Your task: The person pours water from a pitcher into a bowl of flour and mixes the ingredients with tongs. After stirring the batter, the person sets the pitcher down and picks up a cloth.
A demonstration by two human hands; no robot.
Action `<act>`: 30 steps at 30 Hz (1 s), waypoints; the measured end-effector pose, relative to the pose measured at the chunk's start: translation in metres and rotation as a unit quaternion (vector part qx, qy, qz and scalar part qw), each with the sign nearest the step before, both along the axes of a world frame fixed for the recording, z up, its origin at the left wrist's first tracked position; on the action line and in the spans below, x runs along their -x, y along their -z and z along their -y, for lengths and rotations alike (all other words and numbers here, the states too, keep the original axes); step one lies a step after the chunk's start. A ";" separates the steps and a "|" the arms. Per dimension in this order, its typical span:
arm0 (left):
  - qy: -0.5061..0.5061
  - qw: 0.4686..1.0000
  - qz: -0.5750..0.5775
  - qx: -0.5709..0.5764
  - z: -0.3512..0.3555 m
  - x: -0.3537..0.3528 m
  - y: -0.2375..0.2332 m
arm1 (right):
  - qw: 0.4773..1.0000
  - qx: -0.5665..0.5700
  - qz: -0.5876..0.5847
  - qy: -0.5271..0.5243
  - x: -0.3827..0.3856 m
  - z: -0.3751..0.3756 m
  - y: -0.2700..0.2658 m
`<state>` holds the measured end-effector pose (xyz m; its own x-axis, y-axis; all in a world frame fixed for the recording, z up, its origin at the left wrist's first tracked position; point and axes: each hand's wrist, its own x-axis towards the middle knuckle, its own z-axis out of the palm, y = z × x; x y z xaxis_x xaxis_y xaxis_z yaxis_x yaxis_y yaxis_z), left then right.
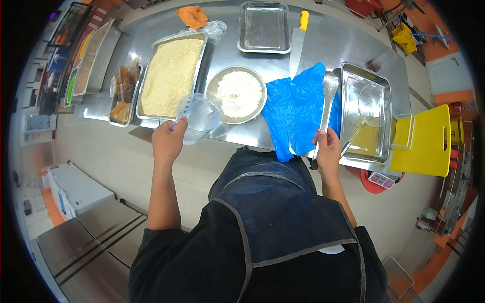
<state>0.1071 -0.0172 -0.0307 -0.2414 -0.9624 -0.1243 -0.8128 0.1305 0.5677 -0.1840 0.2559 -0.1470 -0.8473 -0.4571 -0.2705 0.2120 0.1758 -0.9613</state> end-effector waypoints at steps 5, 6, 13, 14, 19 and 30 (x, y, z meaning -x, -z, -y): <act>0.001 1.000 -0.007 -0.013 -0.003 -0.001 -0.004 | 0.992 0.022 0.116 -0.036 -0.004 0.002 -0.010; 0.003 1.000 -0.003 -0.013 -0.002 -0.001 -0.005 | 0.987 0.030 0.151 -0.045 -0.006 0.004 -0.015; -0.016 0.999 -0.024 -0.019 0.000 -0.008 0.005 | 0.967 0.033 0.132 -0.213 -0.022 0.028 -0.050; -0.028 0.999 -0.036 -0.029 0.000 -0.008 0.007 | 0.963 -0.029 0.059 -0.260 -0.021 0.033 -0.053; -0.112 0.975 -0.176 -0.080 -0.002 -0.014 0.038 | 0.855 -0.185 -0.231 -0.425 -0.021 0.089 -0.076; -0.164 0.935 -0.302 -0.091 -0.009 -0.030 0.075 | 0.788 -0.282 -0.197 -0.511 -0.021 0.154 -0.065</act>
